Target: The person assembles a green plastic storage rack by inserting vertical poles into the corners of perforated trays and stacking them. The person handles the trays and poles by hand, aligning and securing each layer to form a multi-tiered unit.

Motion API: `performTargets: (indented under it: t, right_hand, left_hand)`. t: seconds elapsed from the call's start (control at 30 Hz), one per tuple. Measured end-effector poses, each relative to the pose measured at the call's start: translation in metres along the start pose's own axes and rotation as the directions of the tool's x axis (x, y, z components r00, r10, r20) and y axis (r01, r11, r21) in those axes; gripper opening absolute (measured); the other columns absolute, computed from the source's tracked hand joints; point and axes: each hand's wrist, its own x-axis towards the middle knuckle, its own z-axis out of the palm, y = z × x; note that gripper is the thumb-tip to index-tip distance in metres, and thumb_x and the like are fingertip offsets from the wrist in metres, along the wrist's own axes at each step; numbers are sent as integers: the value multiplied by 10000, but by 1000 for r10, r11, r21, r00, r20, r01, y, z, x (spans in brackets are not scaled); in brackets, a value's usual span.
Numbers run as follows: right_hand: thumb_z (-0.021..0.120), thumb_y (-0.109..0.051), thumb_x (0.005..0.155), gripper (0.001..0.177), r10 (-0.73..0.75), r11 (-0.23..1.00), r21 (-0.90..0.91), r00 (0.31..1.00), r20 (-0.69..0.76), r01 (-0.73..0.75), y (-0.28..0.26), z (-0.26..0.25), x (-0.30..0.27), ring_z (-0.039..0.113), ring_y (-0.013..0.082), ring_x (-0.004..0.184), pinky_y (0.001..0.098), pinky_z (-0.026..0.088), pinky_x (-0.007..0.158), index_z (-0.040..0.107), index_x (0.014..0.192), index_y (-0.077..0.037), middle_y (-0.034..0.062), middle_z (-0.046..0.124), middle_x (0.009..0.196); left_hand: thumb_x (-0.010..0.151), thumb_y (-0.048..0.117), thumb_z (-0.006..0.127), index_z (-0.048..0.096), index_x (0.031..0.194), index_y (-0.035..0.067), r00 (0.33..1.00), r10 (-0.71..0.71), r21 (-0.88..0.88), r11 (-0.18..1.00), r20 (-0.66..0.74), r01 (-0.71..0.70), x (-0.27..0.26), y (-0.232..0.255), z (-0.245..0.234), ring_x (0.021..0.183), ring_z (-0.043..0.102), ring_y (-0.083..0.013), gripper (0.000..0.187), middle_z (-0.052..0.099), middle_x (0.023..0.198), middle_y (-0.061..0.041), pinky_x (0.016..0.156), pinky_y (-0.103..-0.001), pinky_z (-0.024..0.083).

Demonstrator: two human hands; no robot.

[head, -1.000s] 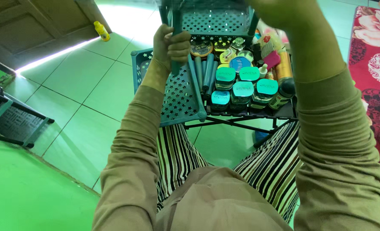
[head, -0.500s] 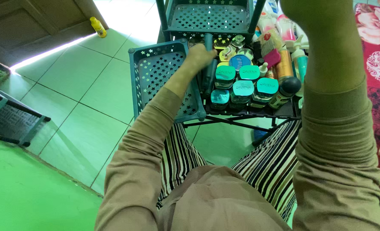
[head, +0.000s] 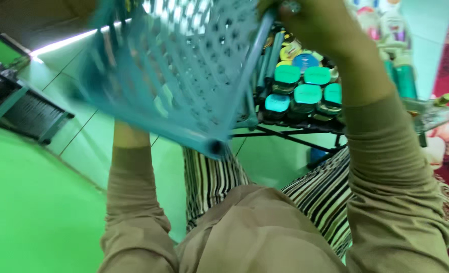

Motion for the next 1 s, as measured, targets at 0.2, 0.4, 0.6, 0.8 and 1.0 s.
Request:
performTargets:
  t: [0.2,0.4,0.6,0.8,1.0]
  right_hand:
    - [779,-183,895,303,294,881,368,953,67,-298,-47,73,31,537,281,998,336,486,812,577,1055,-23,144,498,1077]
    - [707,-70,869,263,379,848,345,916,134,-401,-29,109,26,546,228,996,304,496,877,588,1104,-76,100,496,1077]
    - [612,75,915,421,427,878,199,900,89,-436,-12,130,-11,614,336,1056,376,530,914,653,1300,-91,196,580,1222]
    - [688,-66,973,286,547,826,122,835,61,-550,-32,148,-42,608,405,1199,446,487,1013,659,1251,-7,236,615,1322]
    - [629,-24,884,381,593,796,78,799,104,-601,-44,159,-52,589,423,1242,449,490,1055,656,1261,22,242,584,1378]
  left_hand:
    - [919,290,756,306,1625,-12,983,183,206,961,29,-185,-84,-1,-14,1283,602,-278,890,529,1499,-158,1078,-443,511]
    - [808,-50,673,280,1619,-16,938,328,423,871,-115,-252,-84,-40,-23,1377,540,-240,902,512,1513,-133,1173,-348,431]
    - [731,-116,514,333,1617,5,959,196,429,899,-205,-92,-28,-50,-47,1107,624,-192,913,576,1417,-134,905,-278,535]
    - [755,-128,500,347,1616,3,963,194,416,904,-185,-102,-5,-69,-59,1029,608,-173,884,587,1342,-144,834,-262,533]
    - [704,-138,498,301,1611,14,966,172,409,909,-194,-80,-10,-72,-65,1159,632,-151,940,584,1411,-107,910,-249,531]
